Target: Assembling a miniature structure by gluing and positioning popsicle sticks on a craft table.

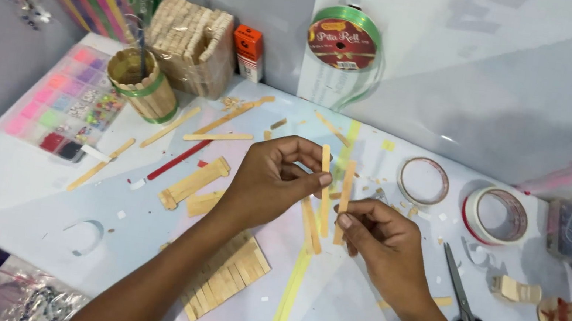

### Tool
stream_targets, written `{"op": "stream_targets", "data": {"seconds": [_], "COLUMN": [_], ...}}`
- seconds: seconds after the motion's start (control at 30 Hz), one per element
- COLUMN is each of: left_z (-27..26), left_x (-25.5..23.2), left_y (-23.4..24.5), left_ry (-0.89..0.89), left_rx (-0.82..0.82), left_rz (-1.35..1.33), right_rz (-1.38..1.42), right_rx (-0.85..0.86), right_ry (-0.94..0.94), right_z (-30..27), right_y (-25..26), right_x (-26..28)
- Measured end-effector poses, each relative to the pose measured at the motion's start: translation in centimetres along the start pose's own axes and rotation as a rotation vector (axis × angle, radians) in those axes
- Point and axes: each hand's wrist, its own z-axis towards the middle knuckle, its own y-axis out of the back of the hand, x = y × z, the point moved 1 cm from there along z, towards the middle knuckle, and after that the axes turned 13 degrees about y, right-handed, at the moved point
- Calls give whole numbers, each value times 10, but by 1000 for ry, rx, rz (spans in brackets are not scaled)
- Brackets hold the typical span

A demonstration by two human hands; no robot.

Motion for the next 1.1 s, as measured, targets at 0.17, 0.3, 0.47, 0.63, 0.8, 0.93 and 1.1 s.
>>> {"op": "stream_targets", "data": {"seconds": [0.17,0.3,0.47,0.63,0.8,0.93,1.1], "left_z": [0,2,3,7,6,7,6], "left_x": [8,15,22,26,26,27,29], "left_y": [-9,-7,-7,-1,1,1,-3], "left_ry": [-186,-186,-152,-138,-113,-113,-105], "left_rx": [79,76,102,109,89,79,81], "left_rz": [-72,-41,-91,-143,-140,-140,-136], "right_rz": [7,7,9,0,35,32,19], "right_rx": [-9,-28,3,26,34,21,22], "right_ry": [126,124,105,59,20,45,25], "right_z": [4,5,5,4,3,4,4], "right_y": [1,4,1,1,1,3,0], "right_x": [-11,-11,-13,-23,-28,-29,-23]}}
